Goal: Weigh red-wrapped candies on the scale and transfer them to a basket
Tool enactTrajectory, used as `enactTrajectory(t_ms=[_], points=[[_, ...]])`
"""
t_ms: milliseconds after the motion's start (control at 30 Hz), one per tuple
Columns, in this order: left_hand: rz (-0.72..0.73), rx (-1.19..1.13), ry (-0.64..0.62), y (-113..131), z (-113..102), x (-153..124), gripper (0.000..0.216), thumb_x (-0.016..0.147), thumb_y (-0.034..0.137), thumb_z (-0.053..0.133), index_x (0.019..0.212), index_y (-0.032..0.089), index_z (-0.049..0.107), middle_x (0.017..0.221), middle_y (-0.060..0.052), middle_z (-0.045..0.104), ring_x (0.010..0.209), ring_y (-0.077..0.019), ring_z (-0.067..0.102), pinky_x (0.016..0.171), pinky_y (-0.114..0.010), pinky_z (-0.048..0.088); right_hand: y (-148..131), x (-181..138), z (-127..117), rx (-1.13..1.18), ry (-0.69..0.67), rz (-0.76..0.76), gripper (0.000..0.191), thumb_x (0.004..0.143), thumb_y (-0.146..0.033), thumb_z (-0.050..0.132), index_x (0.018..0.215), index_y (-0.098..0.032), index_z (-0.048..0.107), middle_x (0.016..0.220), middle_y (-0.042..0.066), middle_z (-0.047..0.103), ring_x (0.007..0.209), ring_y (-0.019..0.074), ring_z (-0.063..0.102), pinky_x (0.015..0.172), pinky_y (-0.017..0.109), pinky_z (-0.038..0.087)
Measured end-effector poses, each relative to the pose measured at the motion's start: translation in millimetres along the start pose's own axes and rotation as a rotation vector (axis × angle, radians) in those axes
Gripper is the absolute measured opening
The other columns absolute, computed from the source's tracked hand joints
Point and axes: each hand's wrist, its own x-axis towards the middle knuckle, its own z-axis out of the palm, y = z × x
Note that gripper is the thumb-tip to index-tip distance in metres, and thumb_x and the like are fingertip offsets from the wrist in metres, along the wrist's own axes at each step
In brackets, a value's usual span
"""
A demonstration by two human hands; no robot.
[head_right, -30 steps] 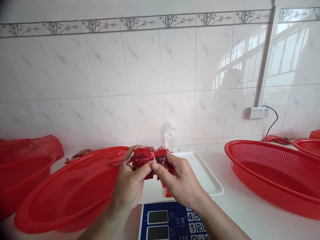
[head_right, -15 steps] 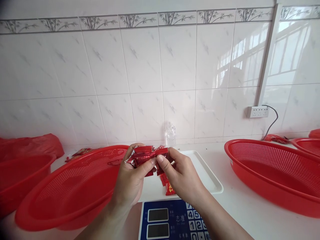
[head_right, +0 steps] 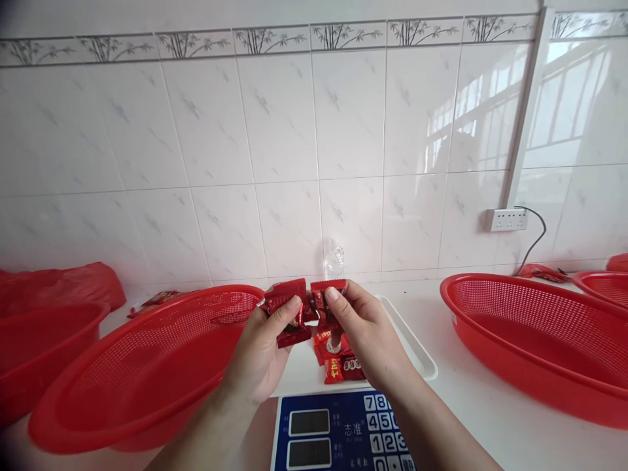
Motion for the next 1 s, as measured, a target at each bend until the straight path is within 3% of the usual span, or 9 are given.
enactTrajectory(t_ms=[133, 267, 400, 633, 867, 1000], points=[[0.019, 0.043, -0.024, -0.5, -1.0, 0.2, 0.017, 0.082, 0.027, 0.069, 0.093, 0.017, 0.062, 0.088, -0.004, 0.067, 0.084, -0.0163, 0.063, 0.079, -0.03, 0.051, 0.4, 0.4, 1.5, -0.04, -0.054, -0.015, 0.024, 0.09, -0.046, 0.058, 0.092, -0.022, 0.059, 0.074, -0.001, 0.058, 0.055, 0.0087, 0.048, 0.049, 0.021, 0.041], [0.064, 0.112, -0.076, 0.5, -1.8, -0.4, 0.015, 0.084, 0.025, 0.068, 0.093, 0.017, 0.06, 0.085, -0.002, 0.065, 0.081, -0.0138, 0.061, 0.078, -0.028, 0.05, -3.3, -0.2, 3.4, -0.095, -0.066, -0.062, 0.025, 0.088, -0.045, 0.061, 0.101, -0.023, 0.06, 0.079, -0.001, 0.059, 0.064, 0.0098, 0.053, 0.055, 0.021, 0.045], [0.087, 0.143, -0.076, -0.6, 0.3, -2.0, 0.019, 0.084, 0.023, 0.068, 0.096, 0.018, 0.056, 0.086, -0.001, 0.066, 0.081, -0.0125, 0.062, 0.08, -0.028, 0.051, -6.7, -2.4, 5.5, -0.119, -0.091, -0.007, 0.029, 0.083, -0.045, 0.066, 0.102, -0.023, 0.061, 0.085, 0.0, 0.062, 0.069, 0.012, 0.057, 0.063, 0.026, 0.049], [0.056, 0.102, -0.009, -3.6, 1.5, -0.3, 0.024, 0.082, 0.025, 0.07, 0.093, 0.019, 0.05, 0.083, 0.0, 0.065, 0.077, -0.0125, 0.063, 0.072, -0.027, 0.053, 1.6, 1.0, 11.4, -0.188, 0.029, -0.169, 0.027, 0.085, -0.046, 0.062, 0.081, -0.02, 0.061, 0.077, 0.0, 0.056, 0.069, 0.013, 0.052, 0.064, 0.028, 0.046], [0.059, 0.124, 0.012, -11.9, 1.0, 3.4, 0.03, 0.074, 0.024, 0.076, 0.094, 0.021, 0.055, 0.084, 0.001, 0.068, 0.078, -0.0159, 0.067, 0.074, -0.031, 0.055, 8.2, -0.5, 0.3, -0.238, 0.072, -0.145, 0.026, 0.086, -0.046, 0.062, 0.084, -0.021, 0.064, 0.084, 0.003, 0.061, 0.078, 0.0155, 0.059, 0.069, 0.03, 0.05], [0.097, 0.082, 0.005, -15.6, 4.2, 4.9, 0.032, 0.068, 0.02, 0.08, 0.091, 0.022, 0.058, 0.083, 0.001, 0.069, 0.078, -0.0182, 0.068, 0.073, -0.032, 0.056, 7.3, -3.5, -3.4, -0.349, 0.081, -0.222, 0.023, 0.088, -0.044, 0.06, 0.097, -0.024, 0.067, 0.09, 0.002, 0.065, 0.081, 0.0149, 0.061, 0.074, 0.03, 0.051]])
